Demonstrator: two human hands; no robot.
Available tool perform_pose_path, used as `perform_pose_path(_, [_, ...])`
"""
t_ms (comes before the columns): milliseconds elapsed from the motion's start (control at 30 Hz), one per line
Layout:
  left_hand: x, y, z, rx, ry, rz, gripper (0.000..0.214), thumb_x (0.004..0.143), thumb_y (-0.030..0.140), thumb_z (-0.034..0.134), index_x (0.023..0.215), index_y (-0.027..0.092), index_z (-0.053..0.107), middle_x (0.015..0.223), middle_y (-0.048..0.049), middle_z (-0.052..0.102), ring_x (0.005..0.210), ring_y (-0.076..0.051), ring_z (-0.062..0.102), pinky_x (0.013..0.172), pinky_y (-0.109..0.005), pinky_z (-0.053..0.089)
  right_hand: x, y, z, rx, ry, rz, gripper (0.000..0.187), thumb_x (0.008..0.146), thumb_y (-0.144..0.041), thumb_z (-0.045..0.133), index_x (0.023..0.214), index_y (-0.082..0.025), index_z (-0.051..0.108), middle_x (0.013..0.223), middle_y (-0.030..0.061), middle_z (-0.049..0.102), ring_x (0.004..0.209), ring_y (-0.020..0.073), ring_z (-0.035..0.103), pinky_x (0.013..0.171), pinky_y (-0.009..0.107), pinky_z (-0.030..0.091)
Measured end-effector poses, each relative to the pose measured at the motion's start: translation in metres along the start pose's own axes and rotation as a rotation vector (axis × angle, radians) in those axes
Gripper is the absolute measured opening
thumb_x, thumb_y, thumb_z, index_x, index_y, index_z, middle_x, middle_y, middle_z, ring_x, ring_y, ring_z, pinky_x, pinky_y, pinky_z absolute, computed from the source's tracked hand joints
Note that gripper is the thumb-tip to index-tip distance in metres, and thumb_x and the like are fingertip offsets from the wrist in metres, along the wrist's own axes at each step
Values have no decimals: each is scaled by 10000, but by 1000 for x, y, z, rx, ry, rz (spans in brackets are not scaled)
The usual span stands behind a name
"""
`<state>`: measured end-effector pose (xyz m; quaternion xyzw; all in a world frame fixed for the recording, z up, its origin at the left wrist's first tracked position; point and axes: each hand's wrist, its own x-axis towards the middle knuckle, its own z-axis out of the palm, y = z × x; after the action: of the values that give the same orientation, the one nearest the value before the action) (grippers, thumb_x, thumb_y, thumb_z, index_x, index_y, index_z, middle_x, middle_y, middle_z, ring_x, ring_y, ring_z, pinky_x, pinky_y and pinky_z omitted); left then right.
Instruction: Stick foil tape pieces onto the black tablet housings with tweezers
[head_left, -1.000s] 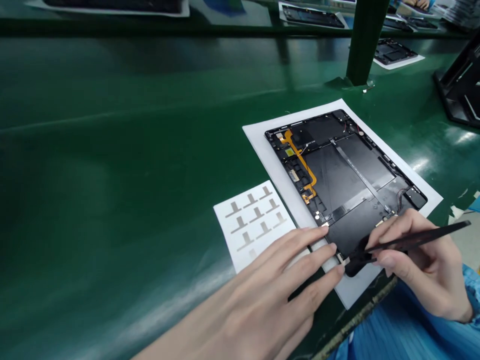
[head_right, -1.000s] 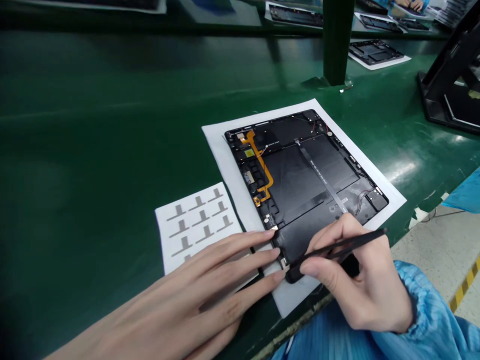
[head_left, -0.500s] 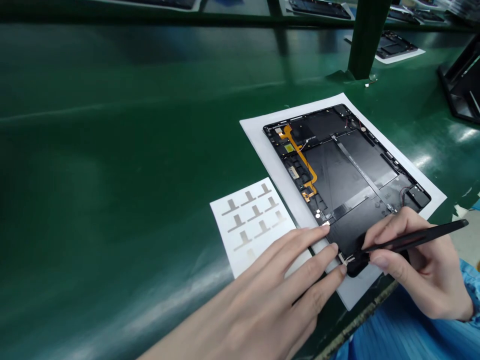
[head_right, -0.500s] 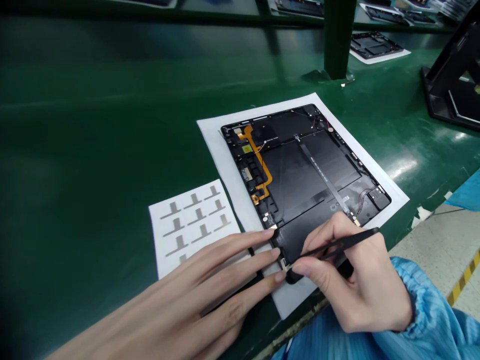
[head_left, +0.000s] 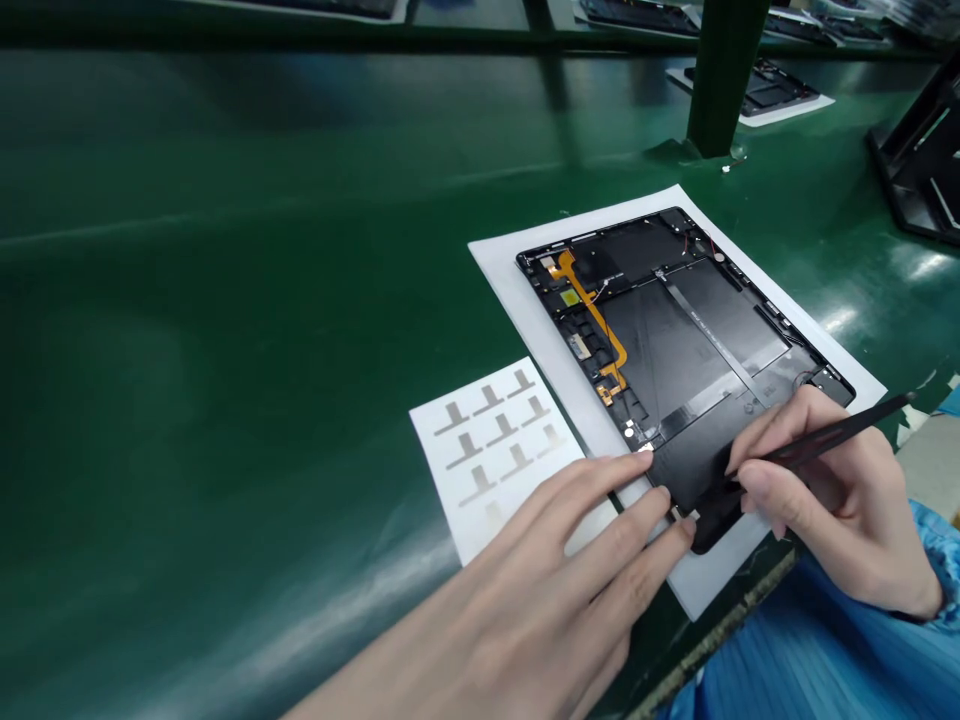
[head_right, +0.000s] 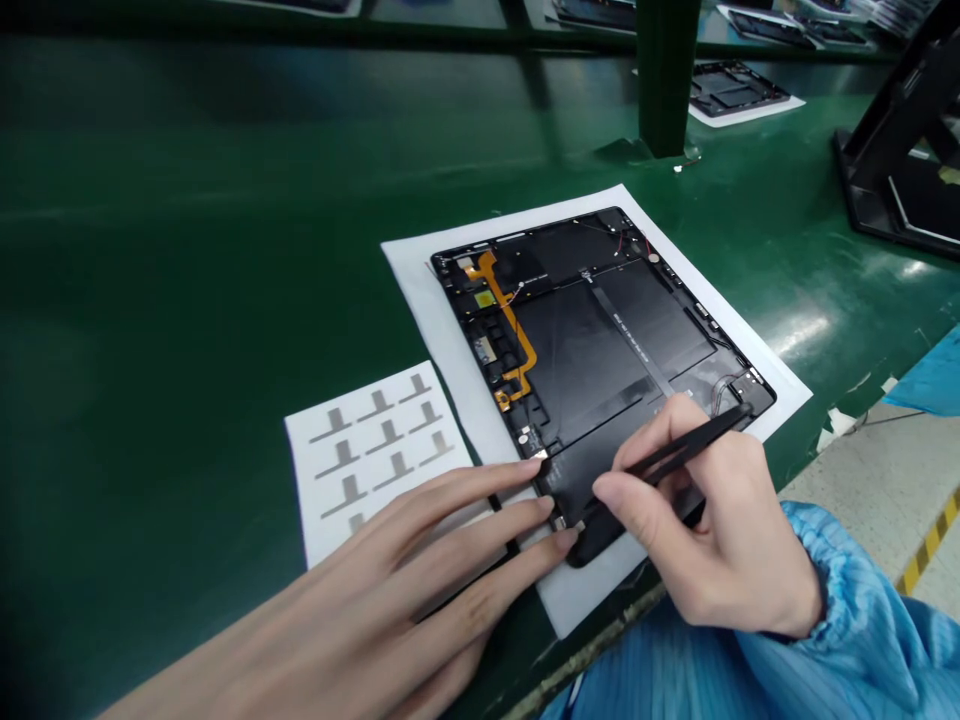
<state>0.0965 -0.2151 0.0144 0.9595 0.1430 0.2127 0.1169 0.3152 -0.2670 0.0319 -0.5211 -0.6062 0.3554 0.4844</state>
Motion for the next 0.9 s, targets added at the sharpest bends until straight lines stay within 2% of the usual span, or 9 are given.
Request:
perform_pose_path(100, [0,1,1,58,-15,21,476,846,-36,361,1222,114,610,1144,-89,639,1249,-303,459,1057,-447,463,-2,2,1,-9,19,26,85,952,-200,614,886,-203,560,783,18,598,503,119,518,394,237,395])
perform_pose_path(400, [-2,2,4,89,-30,22,427,904,-16,351,1244,103,580,1209,-97,600,1277,-336,429,1049,-487,419,4,-3,1,-166,-6,-29,121,912,-178,599,816,-205,531,749,21,586,624,169,573,509,274,457])
perform_pose_path(633, [0,1,4,86,6,-22,448,884,-21,359,1224,148,598,1152,-59,641,1228,-307,475,986,-434,450,6,6,-19,-264,141,-71,155,919,-142,597,782,-204,563,714,-10,581,596,123,564,473,218,424])
perform_pose_path(800, [3,-1,1,82,-46,7,414,907,18,378,1215,175,606,1145,-46,654,1202,-280,496,980,-389,450,5,9,-19,-266,214,-105,156,895,-115,597,765,-196,570,685,-30,573,515,79,533,431,178,404])
perform_pose_path(900, [4,-2,3,50,8,-31,405,923,29,364,1201,184,615,1130,-49,663,1199,-272,504,989,-388,441,4,9,-17,-255,240,-104,153,891,-108,592,768,-195,566,679,-28,569,481,75,507,401,180,383])
